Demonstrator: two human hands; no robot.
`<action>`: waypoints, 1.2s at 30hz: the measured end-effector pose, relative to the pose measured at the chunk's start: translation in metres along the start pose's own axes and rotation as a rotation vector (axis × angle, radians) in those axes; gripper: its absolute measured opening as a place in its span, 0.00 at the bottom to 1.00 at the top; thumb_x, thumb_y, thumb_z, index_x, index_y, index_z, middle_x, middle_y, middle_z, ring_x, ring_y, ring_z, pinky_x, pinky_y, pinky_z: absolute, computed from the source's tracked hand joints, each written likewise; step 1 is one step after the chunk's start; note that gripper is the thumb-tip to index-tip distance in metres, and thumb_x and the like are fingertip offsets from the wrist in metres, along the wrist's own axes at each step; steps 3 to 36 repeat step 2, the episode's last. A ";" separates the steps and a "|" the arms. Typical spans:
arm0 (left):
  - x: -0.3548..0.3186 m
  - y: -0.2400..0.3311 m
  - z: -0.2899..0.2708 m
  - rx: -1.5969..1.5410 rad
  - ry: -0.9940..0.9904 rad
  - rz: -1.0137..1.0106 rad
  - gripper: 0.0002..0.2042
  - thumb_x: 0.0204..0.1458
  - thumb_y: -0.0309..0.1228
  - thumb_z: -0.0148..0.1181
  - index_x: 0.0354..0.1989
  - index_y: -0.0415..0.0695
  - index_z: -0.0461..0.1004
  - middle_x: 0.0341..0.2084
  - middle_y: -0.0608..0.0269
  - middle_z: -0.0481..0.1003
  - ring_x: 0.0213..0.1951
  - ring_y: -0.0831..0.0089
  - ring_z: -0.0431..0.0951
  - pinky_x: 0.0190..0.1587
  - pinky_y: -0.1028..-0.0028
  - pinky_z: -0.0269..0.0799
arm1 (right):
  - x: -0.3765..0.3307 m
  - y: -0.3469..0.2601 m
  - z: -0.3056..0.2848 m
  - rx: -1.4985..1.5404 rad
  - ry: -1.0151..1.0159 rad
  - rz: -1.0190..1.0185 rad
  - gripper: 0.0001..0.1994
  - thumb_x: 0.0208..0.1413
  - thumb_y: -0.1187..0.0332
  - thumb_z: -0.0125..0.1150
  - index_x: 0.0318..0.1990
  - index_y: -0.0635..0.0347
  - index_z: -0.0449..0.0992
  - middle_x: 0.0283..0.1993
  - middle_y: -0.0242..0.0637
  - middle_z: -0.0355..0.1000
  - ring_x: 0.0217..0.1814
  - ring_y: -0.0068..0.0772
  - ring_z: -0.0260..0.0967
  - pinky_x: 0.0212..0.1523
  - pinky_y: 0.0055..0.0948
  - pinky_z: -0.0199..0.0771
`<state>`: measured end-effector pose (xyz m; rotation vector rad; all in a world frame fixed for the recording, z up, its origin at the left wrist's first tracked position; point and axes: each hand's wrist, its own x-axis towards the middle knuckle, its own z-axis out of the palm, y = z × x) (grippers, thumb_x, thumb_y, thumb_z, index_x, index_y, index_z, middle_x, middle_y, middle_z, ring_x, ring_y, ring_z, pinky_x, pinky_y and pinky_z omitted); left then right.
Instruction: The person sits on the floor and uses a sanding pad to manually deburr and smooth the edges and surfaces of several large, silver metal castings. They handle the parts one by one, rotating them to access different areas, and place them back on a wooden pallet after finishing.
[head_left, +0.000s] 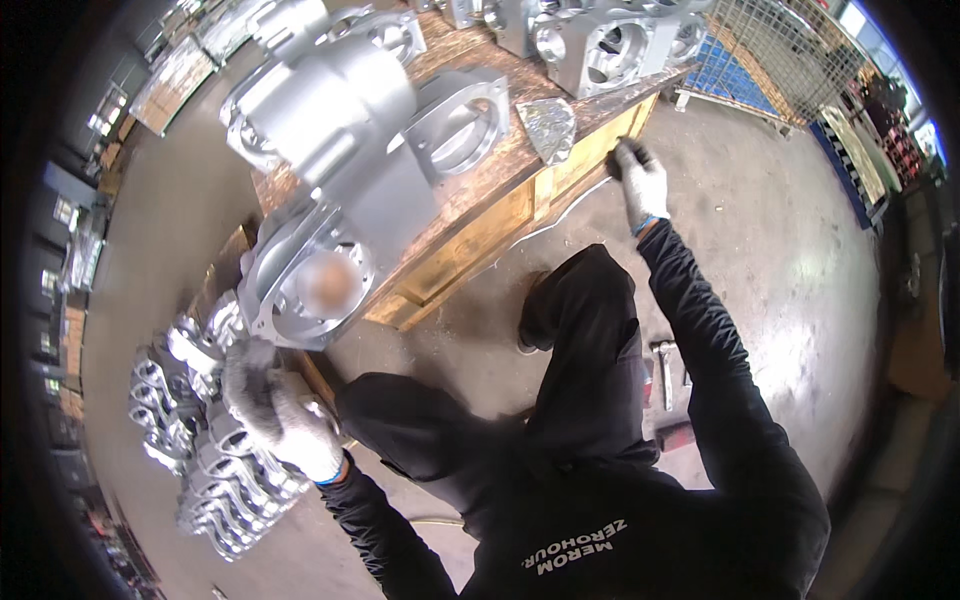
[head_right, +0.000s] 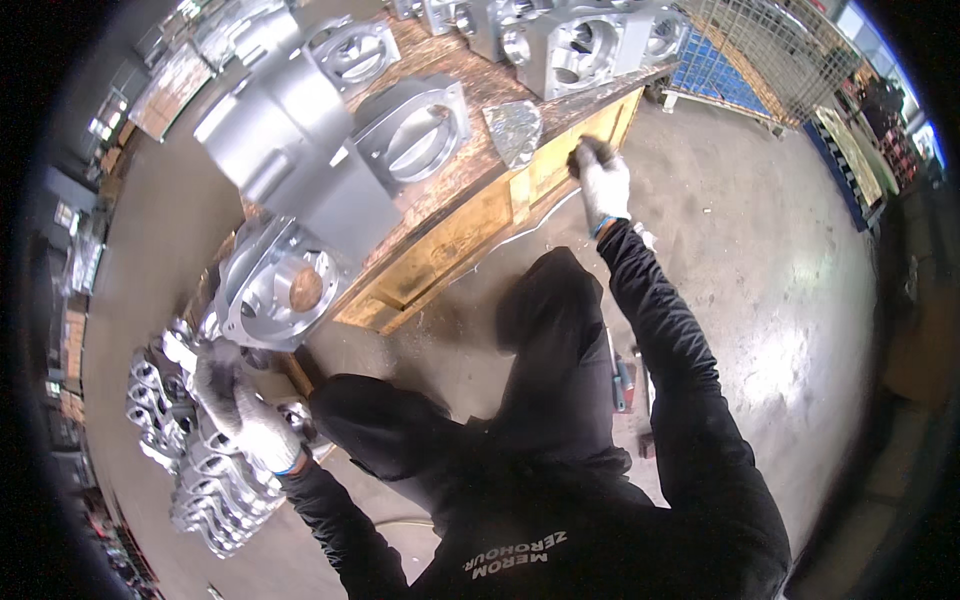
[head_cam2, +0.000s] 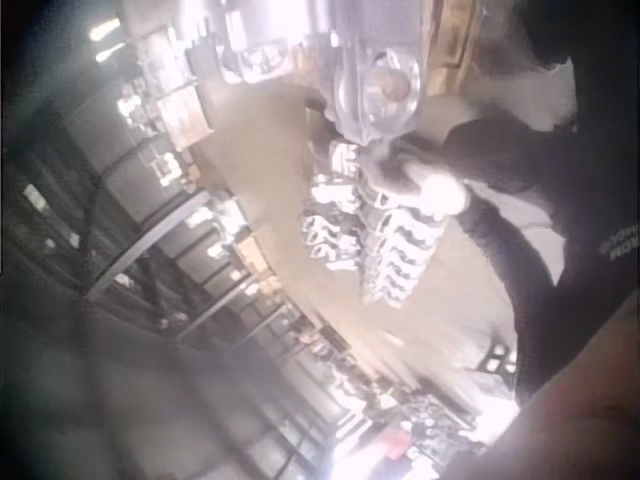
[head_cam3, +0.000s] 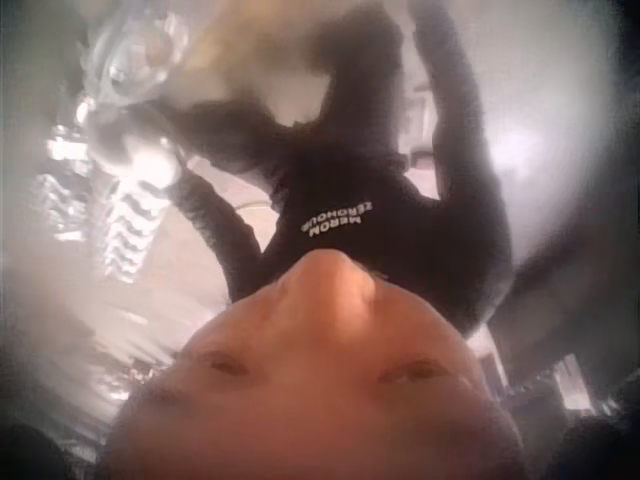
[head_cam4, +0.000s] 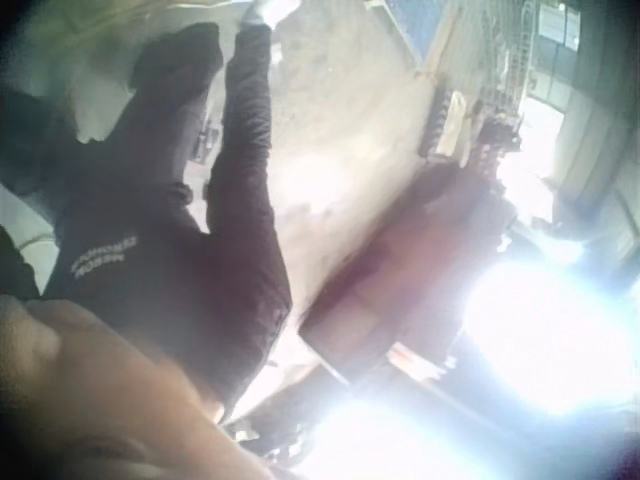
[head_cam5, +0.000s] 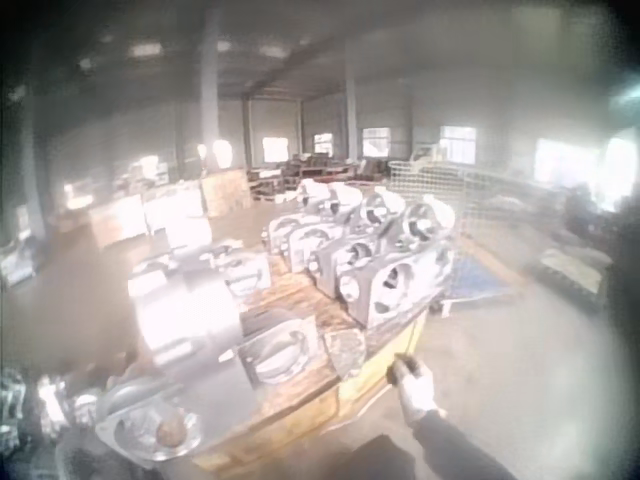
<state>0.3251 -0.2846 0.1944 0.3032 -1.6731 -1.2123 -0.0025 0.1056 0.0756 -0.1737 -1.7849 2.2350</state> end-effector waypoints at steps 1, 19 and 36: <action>0.014 -0.006 -0.006 0.035 -0.040 0.066 0.26 0.55 0.19 0.51 0.65 0.35 0.69 0.57 0.52 0.77 0.59 0.63 0.76 0.65 0.64 0.69 | -0.003 0.010 -0.003 0.011 -0.007 0.104 0.15 0.67 0.67 0.63 0.56 0.65 0.78 0.44 0.38 0.80 0.42 0.31 0.80 0.47 0.32 0.83; 0.018 -0.009 -0.002 0.030 -0.057 0.079 0.26 0.55 0.19 0.51 0.65 0.35 0.69 0.57 0.52 0.77 0.59 0.63 0.76 0.65 0.64 0.69 | -0.005 0.019 -0.004 0.048 -0.008 0.211 0.15 0.66 0.69 0.63 0.57 0.64 0.78 0.45 0.40 0.81 0.43 0.33 0.81 0.48 0.31 0.84; 0.018 -0.009 -0.002 0.030 -0.057 0.079 0.26 0.55 0.19 0.51 0.65 0.35 0.69 0.57 0.52 0.77 0.59 0.63 0.76 0.65 0.64 0.69 | -0.005 0.019 -0.004 0.048 -0.008 0.211 0.15 0.66 0.69 0.63 0.57 0.64 0.78 0.45 0.40 0.81 0.43 0.33 0.81 0.48 0.31 0.84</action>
